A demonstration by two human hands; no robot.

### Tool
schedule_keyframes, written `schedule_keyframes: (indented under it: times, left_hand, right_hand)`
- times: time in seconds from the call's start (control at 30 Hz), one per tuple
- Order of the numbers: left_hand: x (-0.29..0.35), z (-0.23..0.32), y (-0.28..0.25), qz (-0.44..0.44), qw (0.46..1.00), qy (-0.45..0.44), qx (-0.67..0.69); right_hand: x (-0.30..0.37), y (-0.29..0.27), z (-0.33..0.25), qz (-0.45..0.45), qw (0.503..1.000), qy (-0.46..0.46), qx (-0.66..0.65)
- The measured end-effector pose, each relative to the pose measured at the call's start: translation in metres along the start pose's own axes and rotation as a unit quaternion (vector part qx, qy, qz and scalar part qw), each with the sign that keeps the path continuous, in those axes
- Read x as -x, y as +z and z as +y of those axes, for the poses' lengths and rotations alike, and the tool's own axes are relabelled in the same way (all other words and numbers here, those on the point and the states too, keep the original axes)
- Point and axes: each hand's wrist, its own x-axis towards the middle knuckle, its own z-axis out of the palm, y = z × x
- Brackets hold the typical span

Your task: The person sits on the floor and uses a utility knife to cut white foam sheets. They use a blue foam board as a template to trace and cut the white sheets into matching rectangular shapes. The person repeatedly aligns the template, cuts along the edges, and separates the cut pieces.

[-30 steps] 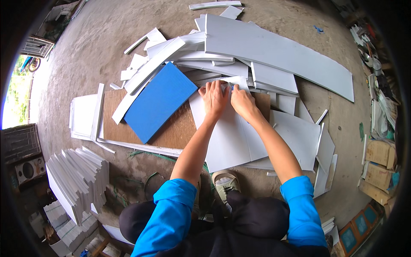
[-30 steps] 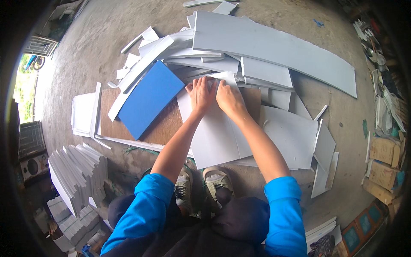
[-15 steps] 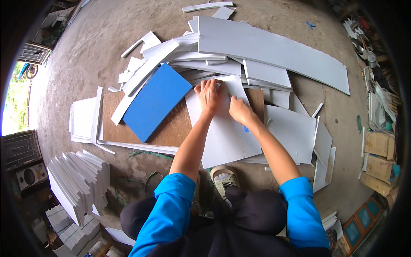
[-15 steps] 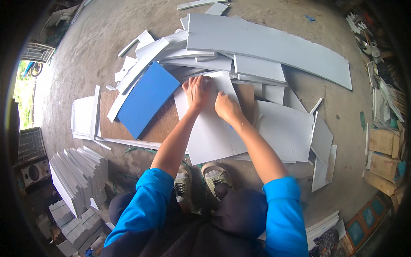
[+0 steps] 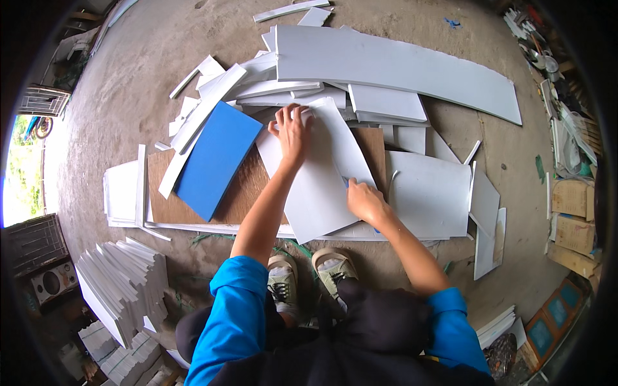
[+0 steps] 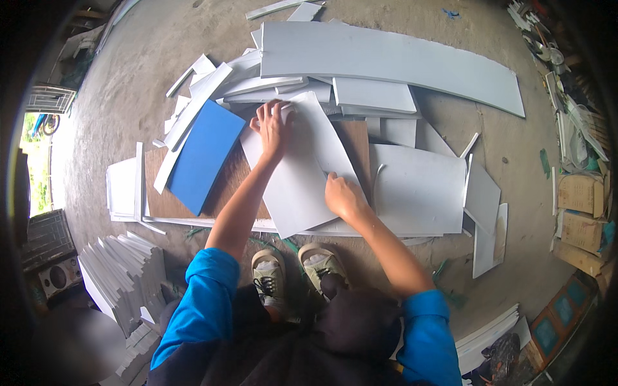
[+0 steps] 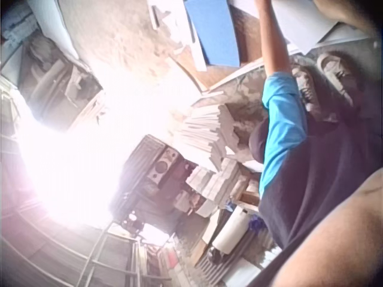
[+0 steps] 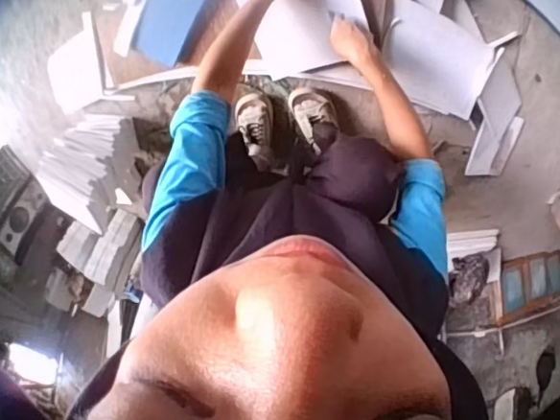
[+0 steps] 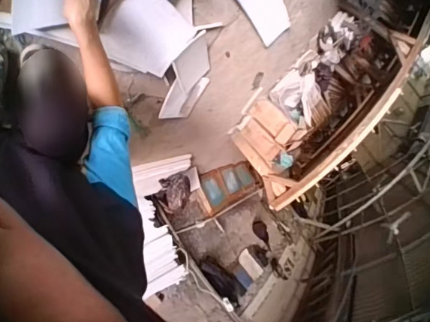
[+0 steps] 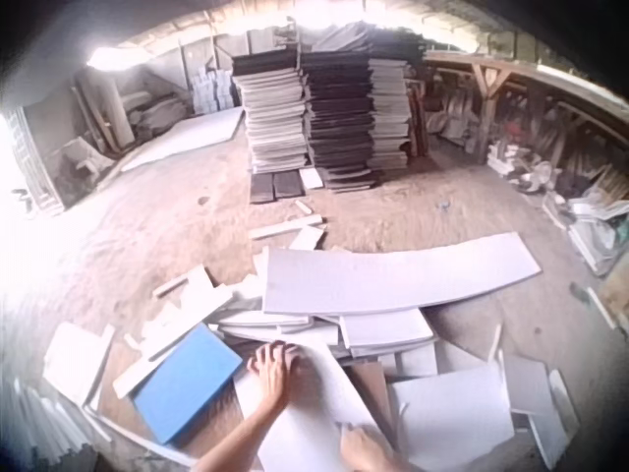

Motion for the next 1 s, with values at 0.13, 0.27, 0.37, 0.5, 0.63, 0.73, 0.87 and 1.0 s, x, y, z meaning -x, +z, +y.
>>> schedule_keyframes:
  times: [0.13,0.27,0.37,0.5,0.63,0.73,0.87,1.0]
  left_hand:
    - [0.058,0.031,0.004,-0.104,0.987,0.113,-0.041]
    - [0.070,0.048,-0.001,-0.129,0.987,0.098,-0.014]
    - [0.052,0.033,0.003,-0.106,0.987,0.116,-0.019]
    - [0.026,0.022,0.014,-0.072,0.991,0.107,-0.044]
    - [0.024,0.025,0.018,-0.066,0.991,0.104,-0.046]
    - [0.026,0.023,0.018,-0.053,0.992,0.099,-0.050]
    - [0.026,0.021,0.020,-0.039,0.993,0.100,-0.050]
    - [0.027,0.021,0.021,-0.056,0.991,0.100,-0.066]
  right_hand:
    - [0.002,-0.003,-0.004,0.011,1.000,0.001,0.007]
    - [0.004,-0.003,-0.004,0.035,0.999,0.004,0.008]
    - [-0.006,-0.009,-0.007,0.044,0.999,-0.030,0.009]
    - [-0.031,-0.021,-0.016,0.087,0.995,-0.028,0.030]
    - [-0.038,-0.015,-0.011,0.072,0.997,-0.004,0.019]
    - [-0.025,-0.010,-0.014,0.056,0.998,0.007,0.014]
    - [-0.003,0.001,-0.003,0.031,0.999,0.007,0.010]
    - [0.012,0.011,0.008,0.027,1.000,0.012,0.000]
